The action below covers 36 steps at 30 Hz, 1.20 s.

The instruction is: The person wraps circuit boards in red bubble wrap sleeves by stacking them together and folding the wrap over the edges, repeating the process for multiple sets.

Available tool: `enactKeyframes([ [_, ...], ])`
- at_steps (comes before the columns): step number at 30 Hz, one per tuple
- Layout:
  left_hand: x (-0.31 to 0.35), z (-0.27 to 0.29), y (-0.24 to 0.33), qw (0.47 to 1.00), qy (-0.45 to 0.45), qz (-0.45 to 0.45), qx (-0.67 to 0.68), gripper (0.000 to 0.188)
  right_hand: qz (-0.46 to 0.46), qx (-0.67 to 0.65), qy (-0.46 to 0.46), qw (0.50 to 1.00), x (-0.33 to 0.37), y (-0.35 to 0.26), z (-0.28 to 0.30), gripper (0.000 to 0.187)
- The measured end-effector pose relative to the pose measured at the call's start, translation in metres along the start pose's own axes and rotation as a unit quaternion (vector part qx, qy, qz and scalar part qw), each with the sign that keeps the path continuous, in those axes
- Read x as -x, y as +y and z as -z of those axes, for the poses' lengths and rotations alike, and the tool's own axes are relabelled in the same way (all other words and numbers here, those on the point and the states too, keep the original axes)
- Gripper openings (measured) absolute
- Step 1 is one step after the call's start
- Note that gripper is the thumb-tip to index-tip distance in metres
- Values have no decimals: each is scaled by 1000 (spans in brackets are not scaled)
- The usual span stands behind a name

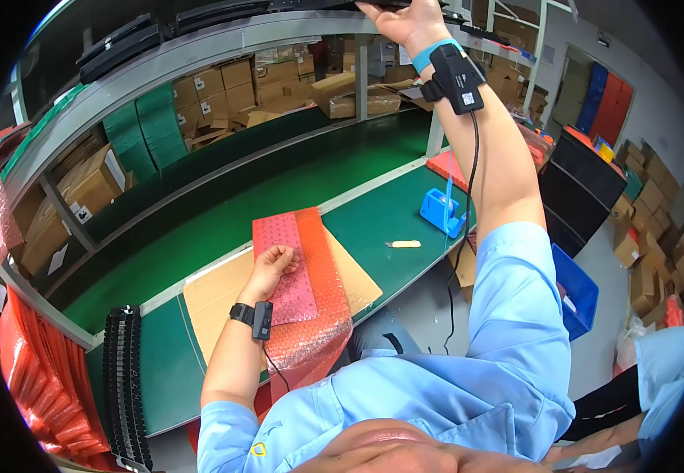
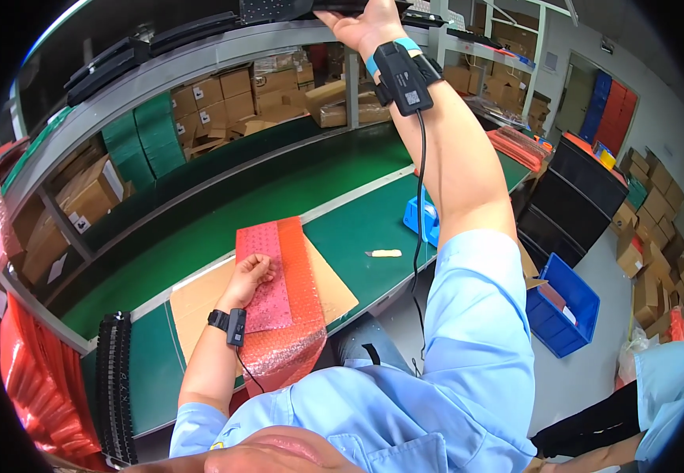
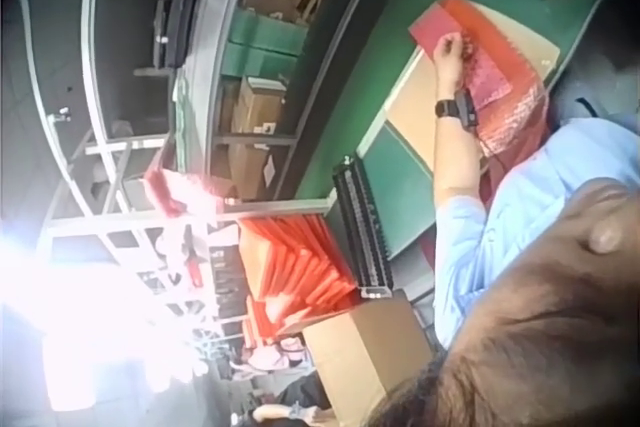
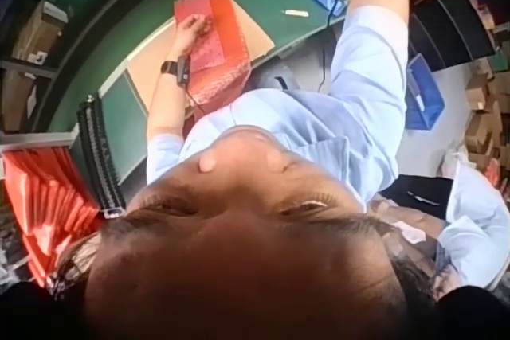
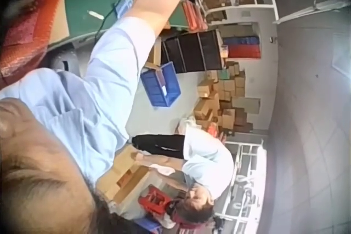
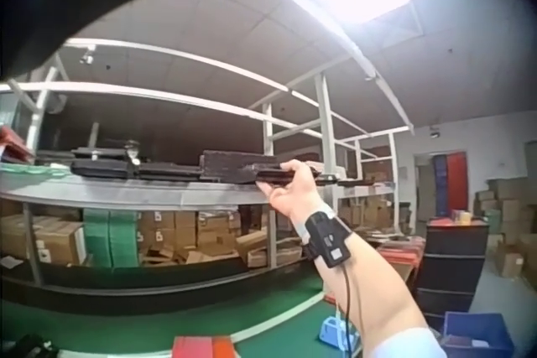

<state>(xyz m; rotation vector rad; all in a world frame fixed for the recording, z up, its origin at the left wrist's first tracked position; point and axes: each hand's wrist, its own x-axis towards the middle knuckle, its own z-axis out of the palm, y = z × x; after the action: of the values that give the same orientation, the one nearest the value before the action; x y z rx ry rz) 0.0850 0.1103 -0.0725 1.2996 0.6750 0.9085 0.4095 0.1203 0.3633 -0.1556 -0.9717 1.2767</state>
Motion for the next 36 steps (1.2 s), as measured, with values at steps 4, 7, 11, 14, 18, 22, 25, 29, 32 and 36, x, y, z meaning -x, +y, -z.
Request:
enactKeyframes([
  [4, 5, 6, 2, 1000, 5, -5, -8, 15, 63, 18, 55, 996, 23, 16, -29, 36],
  [7, 5, 2, 5, 1000, -4, -9, -6, 15, 36, -27, 51, 998, -3, -2, 1, 41],
  [11, -19, -25, 3, 999, -45, -8, -2, 14, -118, -33, -76, 990, -40, -64, 68, 44],
  [14, 7, 7, 0, 1000, 9, -13, 1, 17, -44, -80, -124, 988, 1, 4, 10, 45],
  [18, 0, -2, 2, 1000, 5, -18, -2, 17, 27, -59, 33, 997, 30, -2, -35, 46],
  [22, -4, -2, 0, 1000, -8, -20, 3, 16, 2, -114, 32, 993, 33, -11, -35, 47],
  [25, 0, 1, 1, 1000, 3, -18, 0, 16, 9, -120, 24, 992, 29, -9, -36, 47],
  [29, -14, -16, 2, 1000, -23, -20, -4, 16, -73, -113, -66, 989, 0, -58, 19, 50],
  [32, -1, 3, -3, 1000, 6, -14, -4, 15, -85, -123, -52, 987, 7, -18, -12, 53],
  [36, -3, -1, 1, 1000, 2, -18, -7, 15, 17, -94, 45, 994, 36, -17, -50, 56],
])
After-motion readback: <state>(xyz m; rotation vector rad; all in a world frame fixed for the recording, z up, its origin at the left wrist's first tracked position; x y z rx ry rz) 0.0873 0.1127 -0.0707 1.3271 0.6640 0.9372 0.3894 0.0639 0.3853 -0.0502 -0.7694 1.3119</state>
